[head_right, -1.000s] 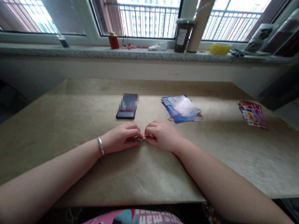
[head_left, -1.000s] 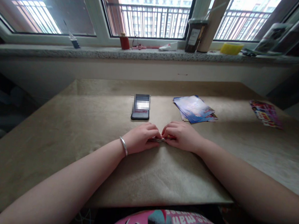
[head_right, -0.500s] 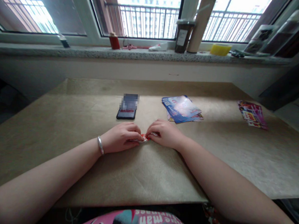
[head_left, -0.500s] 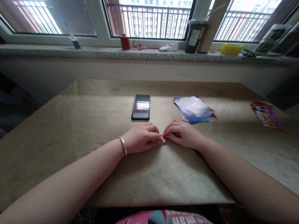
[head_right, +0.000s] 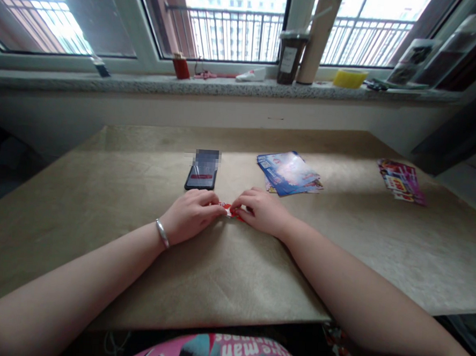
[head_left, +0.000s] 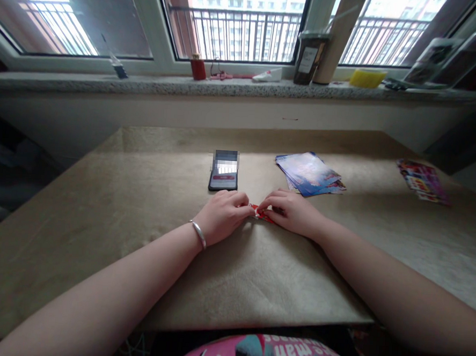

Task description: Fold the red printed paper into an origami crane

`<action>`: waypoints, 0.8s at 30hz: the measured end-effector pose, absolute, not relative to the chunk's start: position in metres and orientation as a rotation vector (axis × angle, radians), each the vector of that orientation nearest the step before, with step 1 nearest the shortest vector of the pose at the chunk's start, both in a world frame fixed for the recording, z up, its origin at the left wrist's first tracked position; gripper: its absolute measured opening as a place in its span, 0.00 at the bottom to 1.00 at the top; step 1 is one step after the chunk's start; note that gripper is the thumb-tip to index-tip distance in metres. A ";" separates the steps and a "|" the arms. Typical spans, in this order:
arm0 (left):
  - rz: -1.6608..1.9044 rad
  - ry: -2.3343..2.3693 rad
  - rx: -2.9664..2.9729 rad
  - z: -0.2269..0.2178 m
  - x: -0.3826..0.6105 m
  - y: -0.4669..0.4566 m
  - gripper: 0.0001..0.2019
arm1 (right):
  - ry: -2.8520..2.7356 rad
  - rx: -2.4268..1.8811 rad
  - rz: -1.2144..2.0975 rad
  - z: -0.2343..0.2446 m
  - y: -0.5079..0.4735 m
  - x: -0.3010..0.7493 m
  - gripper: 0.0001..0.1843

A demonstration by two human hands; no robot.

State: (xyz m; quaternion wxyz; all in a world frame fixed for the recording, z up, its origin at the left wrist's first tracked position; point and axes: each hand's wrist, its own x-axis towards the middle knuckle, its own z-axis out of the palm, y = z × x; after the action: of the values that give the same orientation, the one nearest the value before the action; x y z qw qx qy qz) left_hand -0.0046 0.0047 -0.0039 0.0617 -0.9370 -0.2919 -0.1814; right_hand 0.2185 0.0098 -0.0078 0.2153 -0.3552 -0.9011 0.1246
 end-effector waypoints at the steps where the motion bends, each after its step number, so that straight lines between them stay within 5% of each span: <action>1: -0.541 -0.902 -2.836 -0.005 -0.004 0.005 0.11 | -2.497 -0.993 0.338 -0.008 0.010 0.219 0.10; 24: -0.460 -0.958 -2.969 -0.004 -0.005 0.002 0.14 | -2.461 -1.029 0.271 -0.011 0.013 0.220 0.11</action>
State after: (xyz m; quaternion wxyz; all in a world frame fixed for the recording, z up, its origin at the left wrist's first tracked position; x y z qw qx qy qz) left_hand -0.0048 0.0020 -0.0041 -0.0059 -0.9414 -0.3039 -0.1460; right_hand 0.2197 0.0127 -0.0111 0.2282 -0.3736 -0.8937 0.0984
